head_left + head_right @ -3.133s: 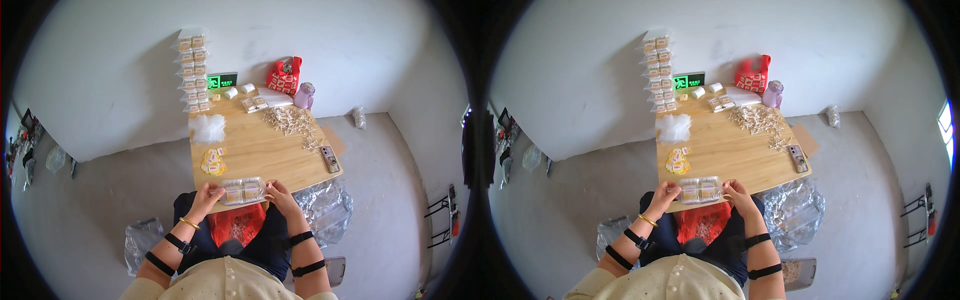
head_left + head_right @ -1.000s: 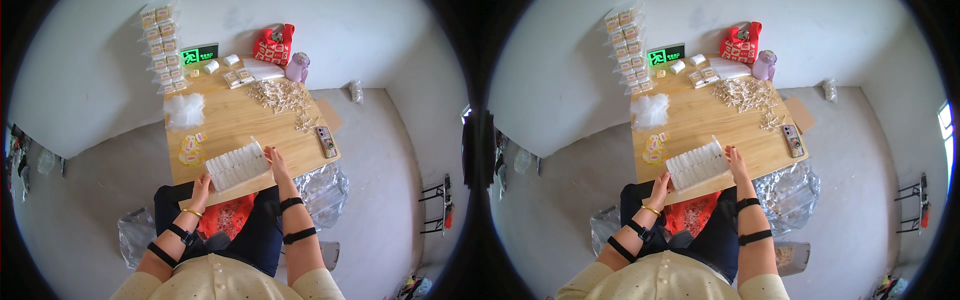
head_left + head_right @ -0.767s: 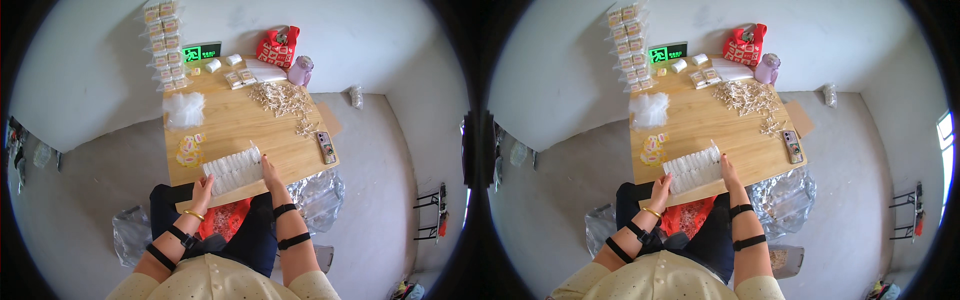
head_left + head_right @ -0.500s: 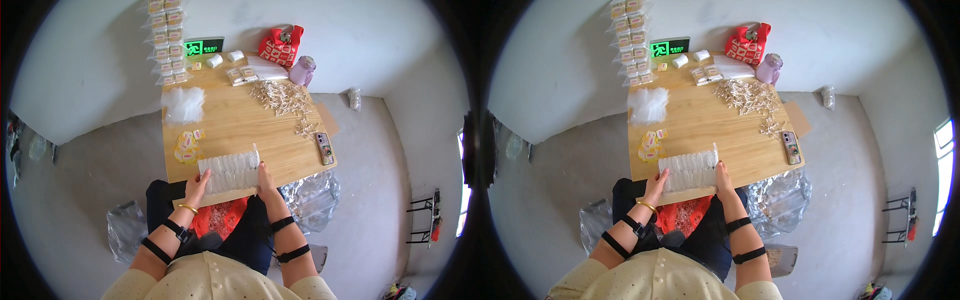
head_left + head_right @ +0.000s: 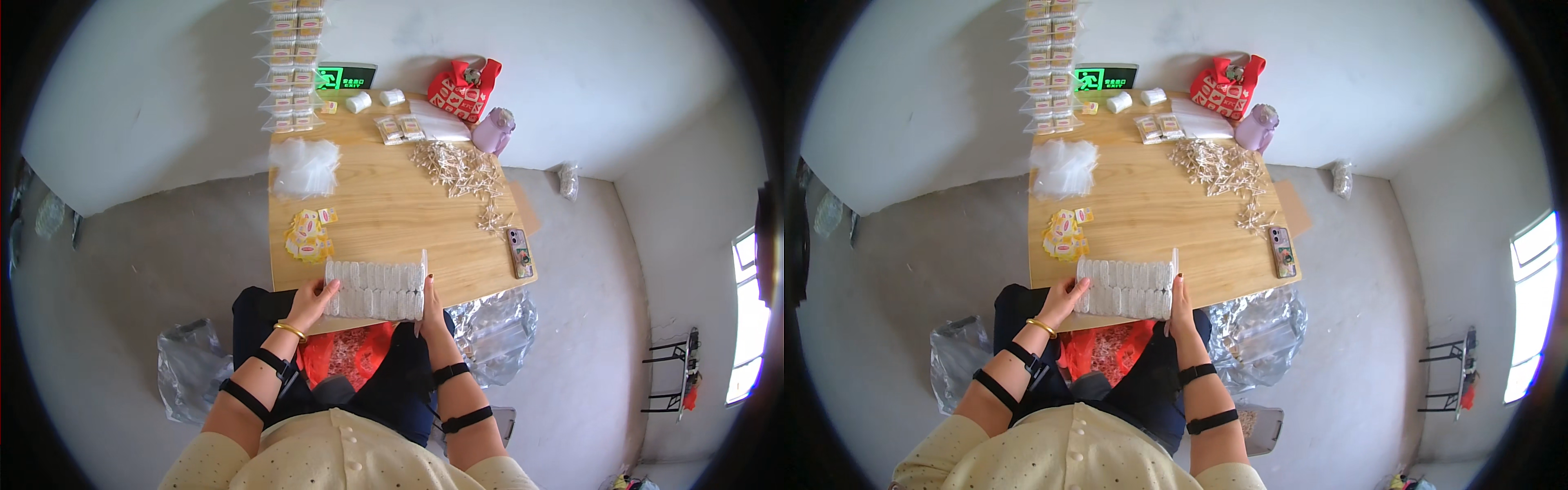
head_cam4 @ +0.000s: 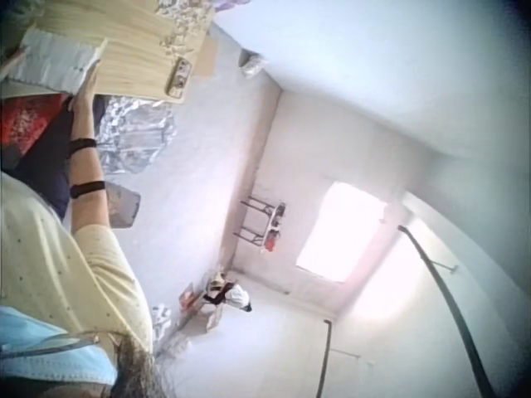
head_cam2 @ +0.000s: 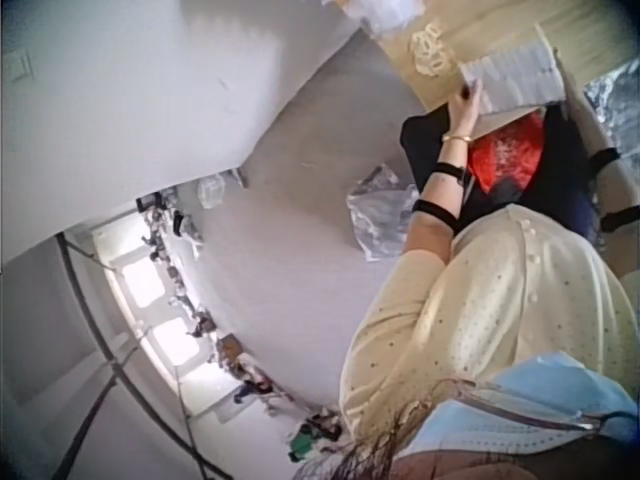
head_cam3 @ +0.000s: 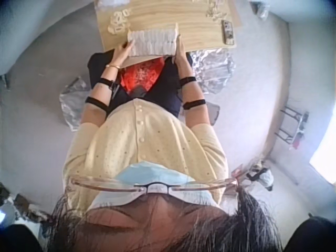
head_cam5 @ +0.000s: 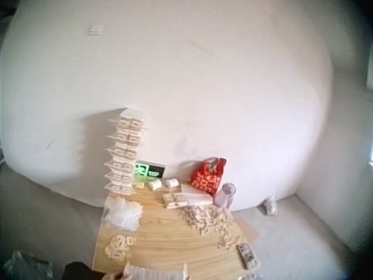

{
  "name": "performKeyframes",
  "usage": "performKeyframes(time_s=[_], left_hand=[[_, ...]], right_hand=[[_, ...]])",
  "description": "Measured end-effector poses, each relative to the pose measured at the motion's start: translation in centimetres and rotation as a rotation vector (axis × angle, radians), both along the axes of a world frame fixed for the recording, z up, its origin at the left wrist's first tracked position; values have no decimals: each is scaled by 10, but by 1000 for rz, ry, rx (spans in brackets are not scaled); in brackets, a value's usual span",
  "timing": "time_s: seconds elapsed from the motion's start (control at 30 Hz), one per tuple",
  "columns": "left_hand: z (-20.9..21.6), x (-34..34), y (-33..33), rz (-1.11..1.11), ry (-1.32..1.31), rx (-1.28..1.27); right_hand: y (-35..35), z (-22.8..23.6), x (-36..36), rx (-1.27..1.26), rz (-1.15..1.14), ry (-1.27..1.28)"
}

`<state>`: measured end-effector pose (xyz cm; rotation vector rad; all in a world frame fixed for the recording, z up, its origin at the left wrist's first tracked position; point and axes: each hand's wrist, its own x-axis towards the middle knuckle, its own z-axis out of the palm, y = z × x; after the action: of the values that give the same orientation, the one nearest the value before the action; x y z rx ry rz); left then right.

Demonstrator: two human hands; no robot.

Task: The person packs small individually wrapped items into a larger clear plastic bag. They arrange the items in rows, fold the bag, and place the completed package on a stack of similar packages.

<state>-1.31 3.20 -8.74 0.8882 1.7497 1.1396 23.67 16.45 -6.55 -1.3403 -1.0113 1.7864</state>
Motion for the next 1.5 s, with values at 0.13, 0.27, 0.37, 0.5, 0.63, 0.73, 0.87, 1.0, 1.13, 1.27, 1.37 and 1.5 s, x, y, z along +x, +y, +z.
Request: performKeyframes(time_s=[0.13, 0.27, 0.37, 0.5, 0.63, 0.73, 0.87, 1.0, 1.13, 1.27, 1.37, 1.5], left_hand=[[-7, 1, -5, 101, -14, 101], [-3, 5, -8, 147, 230, 142], [8, 12, -8, 155, 315, 118], [24, 27, -4, 226, 359, 68], [32, 30, -5, 242, 418, 31], [31, 35, -1, 209, 484, 60], [38, 30, -1, 127, 476, 7], [42, 30, 0, 155, 692, 153], [94, 45, 10, -168, 1050, 243], [80, 69, 31, -364, 1087, 272], [69, 68, 26, -408, 1116, 203], [71, 67, 25, -443, 1178, 127]], right_hand=[[-4, -1, -4, 533, -42, -386], [4, 24, -3, 586, 118, -610], [6, 20, -1, 508, 130, -500], [11, -3, 8, 370, 83, -333], [5, -13, 0, 173, -72, -12], [12, -50, 19, 146, -108, -64], [23, -34, 23, 609, 217, -906], [32, -13, 36, 571, 144, -736], [-4, 51, 1, 998, 181, -822], [-27, 58, -19, 1127, 372, -1092], [-38, 44, -29, 1069, 435, -1180], [-38, 40, -30, 1085, 478, -1243]])
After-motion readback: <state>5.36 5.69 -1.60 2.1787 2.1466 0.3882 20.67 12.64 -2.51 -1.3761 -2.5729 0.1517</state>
